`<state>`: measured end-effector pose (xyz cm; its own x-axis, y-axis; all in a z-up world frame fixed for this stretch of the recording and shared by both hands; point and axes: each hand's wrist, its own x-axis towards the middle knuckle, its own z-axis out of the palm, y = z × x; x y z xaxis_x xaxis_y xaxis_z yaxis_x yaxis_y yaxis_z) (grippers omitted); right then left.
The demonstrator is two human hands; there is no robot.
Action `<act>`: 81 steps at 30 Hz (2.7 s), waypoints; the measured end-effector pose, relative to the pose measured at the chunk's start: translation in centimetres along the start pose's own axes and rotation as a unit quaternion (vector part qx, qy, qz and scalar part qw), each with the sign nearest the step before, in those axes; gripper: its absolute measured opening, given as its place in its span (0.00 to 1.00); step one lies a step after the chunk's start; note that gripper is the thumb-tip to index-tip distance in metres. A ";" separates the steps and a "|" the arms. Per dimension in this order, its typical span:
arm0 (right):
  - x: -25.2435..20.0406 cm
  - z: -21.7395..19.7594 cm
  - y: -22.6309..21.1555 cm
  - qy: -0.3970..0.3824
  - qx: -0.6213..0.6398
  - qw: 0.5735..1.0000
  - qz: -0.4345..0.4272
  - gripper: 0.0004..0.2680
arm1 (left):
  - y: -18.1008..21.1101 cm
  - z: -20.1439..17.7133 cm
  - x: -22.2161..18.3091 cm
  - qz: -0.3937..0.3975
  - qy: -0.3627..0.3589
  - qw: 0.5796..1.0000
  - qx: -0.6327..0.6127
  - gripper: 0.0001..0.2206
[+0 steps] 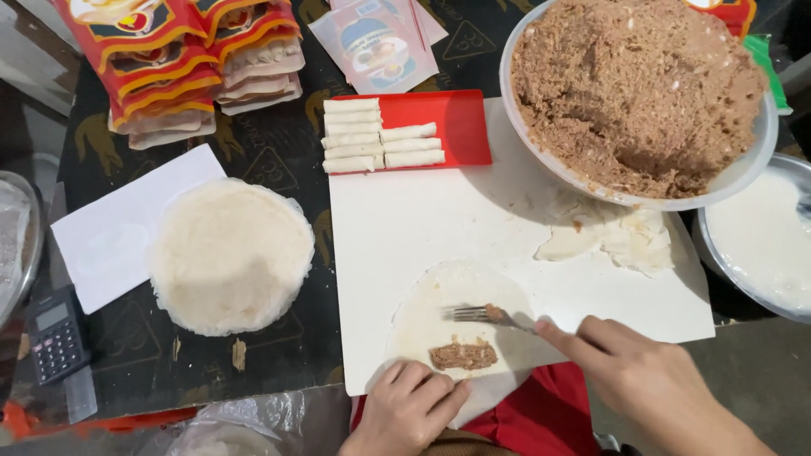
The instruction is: Preparing spring rolls by placing meat filling on wrappers and rolling them up at a fast pace.
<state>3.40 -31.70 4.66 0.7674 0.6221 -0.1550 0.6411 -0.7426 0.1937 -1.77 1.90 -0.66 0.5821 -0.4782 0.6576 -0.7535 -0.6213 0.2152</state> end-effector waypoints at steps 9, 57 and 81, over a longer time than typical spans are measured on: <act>3.3 -2.7 10.0 0.238 -0.045 0.937 0.252 0.20 | -1.6 1.1 5.5 -0.113 0.011 0.987 0.118 0.08; 9.7 -0.2 -9.5 0.209 0.138 0.955 -0.156 0.10 | -1.6 -1.0 1.0 -0.211 0.037 0.966 -0.144 0.11; 6.4 0.3 -7.1 0.336 0.234 0.900 -0.149 0.11 | -2.5 0.6 2.7 -0.227 -0.112 0.949 -0.189 0.14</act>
<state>3.71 -22.50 2.00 0.4854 0.7032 0.5195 0.8705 -0.4439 -0.2124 1.88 1.78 0.18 0.8910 -0.3617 0.2745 -0.4413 -0.5476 0.7109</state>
